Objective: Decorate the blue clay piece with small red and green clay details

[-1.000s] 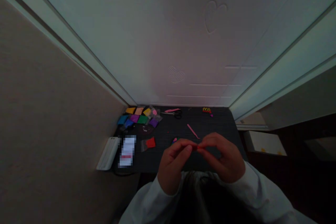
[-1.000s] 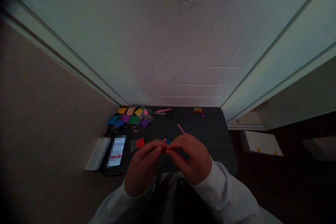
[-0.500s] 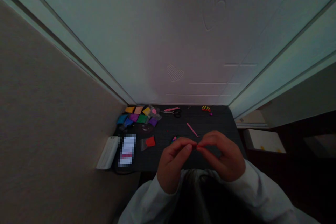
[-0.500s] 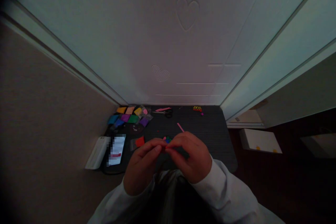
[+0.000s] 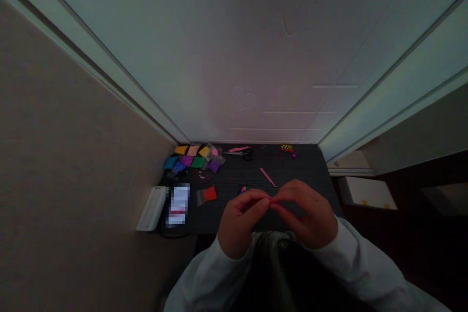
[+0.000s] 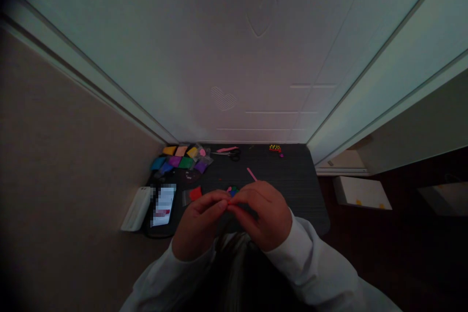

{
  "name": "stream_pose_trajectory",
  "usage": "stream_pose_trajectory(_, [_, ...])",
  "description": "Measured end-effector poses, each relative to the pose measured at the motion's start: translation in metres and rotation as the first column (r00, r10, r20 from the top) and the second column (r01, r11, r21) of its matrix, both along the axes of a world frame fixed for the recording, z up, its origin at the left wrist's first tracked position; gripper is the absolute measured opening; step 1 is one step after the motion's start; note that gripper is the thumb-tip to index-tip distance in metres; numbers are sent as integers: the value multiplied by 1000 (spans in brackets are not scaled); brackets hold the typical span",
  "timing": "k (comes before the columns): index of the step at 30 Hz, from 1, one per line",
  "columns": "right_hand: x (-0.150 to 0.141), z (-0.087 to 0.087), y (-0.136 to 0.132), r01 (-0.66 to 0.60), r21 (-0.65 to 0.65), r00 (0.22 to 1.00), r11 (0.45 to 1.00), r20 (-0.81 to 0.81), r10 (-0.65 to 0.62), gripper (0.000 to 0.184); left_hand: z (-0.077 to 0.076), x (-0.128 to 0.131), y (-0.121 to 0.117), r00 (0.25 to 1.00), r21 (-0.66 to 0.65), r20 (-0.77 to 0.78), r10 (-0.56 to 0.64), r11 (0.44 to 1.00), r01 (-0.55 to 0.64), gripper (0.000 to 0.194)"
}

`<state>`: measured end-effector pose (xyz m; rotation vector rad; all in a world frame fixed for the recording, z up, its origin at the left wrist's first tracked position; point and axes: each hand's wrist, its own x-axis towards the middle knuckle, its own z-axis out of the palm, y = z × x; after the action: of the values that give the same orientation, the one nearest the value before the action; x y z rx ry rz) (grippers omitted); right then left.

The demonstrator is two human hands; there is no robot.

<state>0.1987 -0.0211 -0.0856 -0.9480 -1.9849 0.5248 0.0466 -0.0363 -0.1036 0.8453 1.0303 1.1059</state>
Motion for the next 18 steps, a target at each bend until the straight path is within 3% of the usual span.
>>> stream_pose_trajectory(18, [-1, -1, 0, -8, 6, 1000, 1000, -18, 8, 13, -2, 1, -1, 999, 28, -4, 35, 999, -35, 5])
